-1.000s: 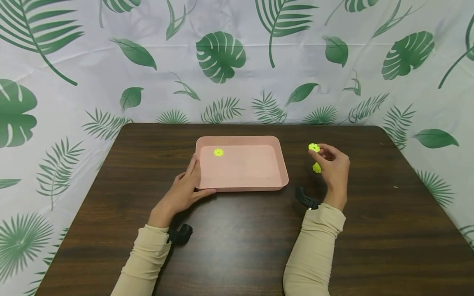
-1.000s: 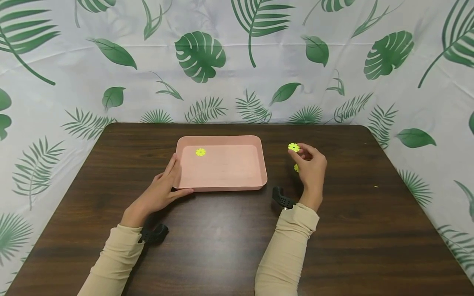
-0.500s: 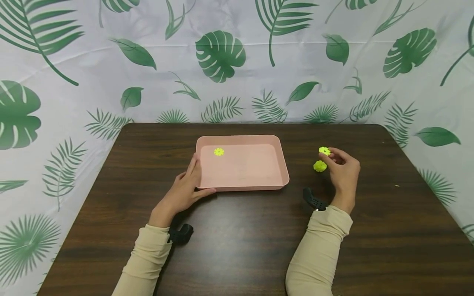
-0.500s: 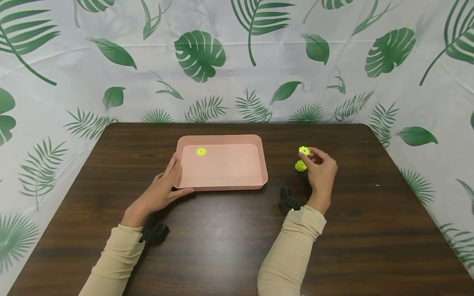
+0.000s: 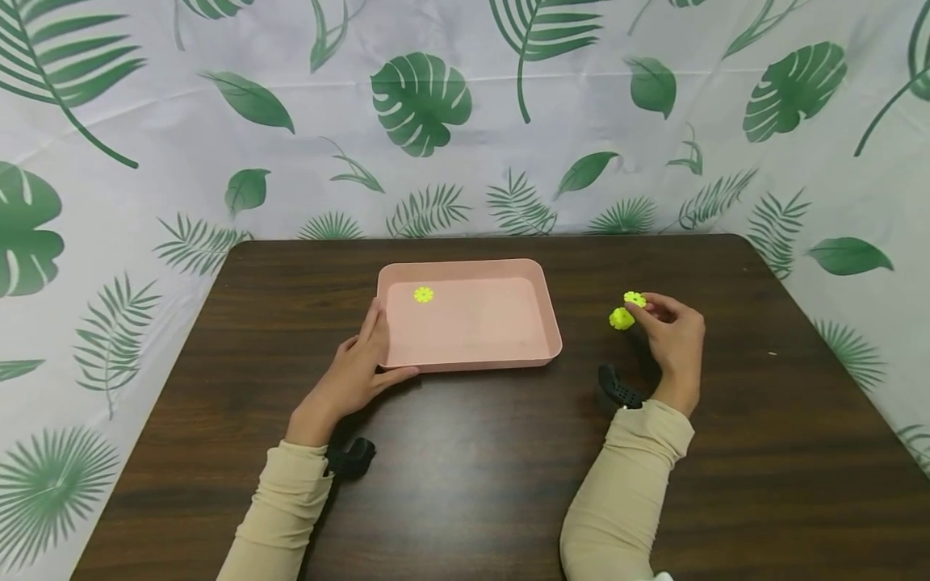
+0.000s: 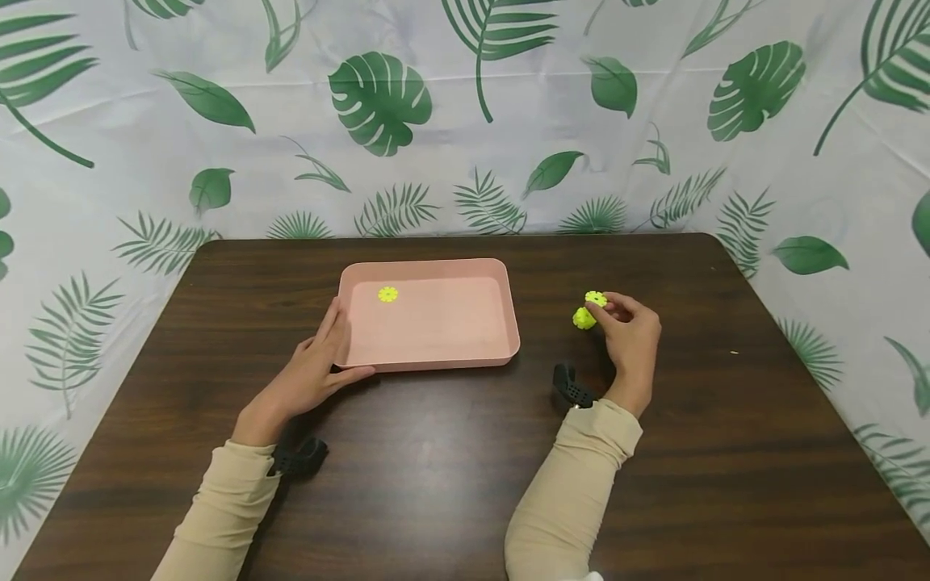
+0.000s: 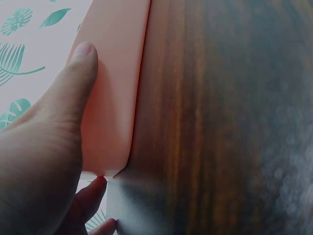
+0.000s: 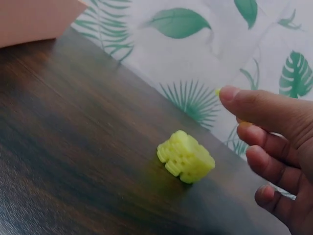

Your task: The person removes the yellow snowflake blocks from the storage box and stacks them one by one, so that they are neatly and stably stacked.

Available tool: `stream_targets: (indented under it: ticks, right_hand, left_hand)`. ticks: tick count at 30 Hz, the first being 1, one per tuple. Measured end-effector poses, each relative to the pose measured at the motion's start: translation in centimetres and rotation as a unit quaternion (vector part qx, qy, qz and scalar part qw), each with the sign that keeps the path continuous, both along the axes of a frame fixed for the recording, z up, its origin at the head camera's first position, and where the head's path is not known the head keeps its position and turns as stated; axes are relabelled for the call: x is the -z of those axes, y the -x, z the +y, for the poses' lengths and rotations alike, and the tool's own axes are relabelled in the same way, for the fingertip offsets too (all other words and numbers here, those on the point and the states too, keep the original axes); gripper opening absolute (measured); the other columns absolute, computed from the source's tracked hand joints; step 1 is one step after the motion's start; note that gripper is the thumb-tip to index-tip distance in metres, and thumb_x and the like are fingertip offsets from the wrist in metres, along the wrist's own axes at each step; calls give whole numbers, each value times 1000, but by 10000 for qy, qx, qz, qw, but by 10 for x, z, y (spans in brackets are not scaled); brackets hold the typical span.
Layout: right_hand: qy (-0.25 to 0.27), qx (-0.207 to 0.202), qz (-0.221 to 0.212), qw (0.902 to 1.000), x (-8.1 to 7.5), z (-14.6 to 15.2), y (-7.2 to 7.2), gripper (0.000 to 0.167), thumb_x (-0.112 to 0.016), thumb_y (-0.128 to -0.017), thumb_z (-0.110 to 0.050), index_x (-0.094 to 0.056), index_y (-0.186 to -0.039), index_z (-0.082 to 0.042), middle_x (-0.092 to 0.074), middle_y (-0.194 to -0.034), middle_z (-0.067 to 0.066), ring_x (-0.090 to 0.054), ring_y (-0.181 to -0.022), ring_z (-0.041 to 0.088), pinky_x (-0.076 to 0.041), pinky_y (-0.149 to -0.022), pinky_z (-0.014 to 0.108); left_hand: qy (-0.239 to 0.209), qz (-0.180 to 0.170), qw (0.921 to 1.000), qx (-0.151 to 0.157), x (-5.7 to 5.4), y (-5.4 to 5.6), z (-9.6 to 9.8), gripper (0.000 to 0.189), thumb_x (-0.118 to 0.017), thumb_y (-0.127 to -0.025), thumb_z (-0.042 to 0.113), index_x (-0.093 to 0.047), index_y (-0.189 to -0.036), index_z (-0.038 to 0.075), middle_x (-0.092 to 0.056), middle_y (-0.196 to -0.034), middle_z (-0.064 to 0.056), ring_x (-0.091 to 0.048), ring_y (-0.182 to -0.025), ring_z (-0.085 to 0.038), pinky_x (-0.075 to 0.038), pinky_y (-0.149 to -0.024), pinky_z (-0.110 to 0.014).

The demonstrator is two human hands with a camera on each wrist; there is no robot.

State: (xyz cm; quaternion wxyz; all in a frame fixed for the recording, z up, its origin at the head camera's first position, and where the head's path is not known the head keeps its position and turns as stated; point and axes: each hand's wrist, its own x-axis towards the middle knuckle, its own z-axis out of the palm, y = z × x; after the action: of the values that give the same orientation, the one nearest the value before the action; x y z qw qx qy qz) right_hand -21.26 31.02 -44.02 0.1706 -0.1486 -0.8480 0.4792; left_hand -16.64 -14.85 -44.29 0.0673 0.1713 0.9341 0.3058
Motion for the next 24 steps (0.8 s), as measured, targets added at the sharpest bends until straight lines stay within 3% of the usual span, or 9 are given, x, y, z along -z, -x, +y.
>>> stream_targets:
  ticks: [6,17,24]
  right_hand:
    - [-109,-121,-375,9992,3,6,-1,46,-80,-93,-32,-74,-123,2,-63,-91,-7,-53,-84,5,-43,-74,17]
    - [-71,-239,-590,9979,9,10,0,46,-80,-94,-31,-73,-124,3,-63,-94,-9,-55,-87,3,-44,-77,16]
    - [-105,-275,-640,9975,8,8,0,44,-80,-94,-28,-73,-125,3,-66,-103,2,-55,-87,2,-44,-77,16]
  left_hand:
    - [62,-8,10000,-37,-1,1,0,110,-69,-98,48,2,-162,-5,16,-171,-16,5,-159,-30,-15,-118,-70]
    - [100,8,9999,-34,0,1,1,110,-70,-97,49,2,-163,-4,17,-171,-15,3,-159,-30,-16,-118,-70]
    - [111,-2,9999,-15,0,1,1,109,-69,-98,48,2,-162,-4,17,-171,-15,5,-159,-29,-15,-118,-70]
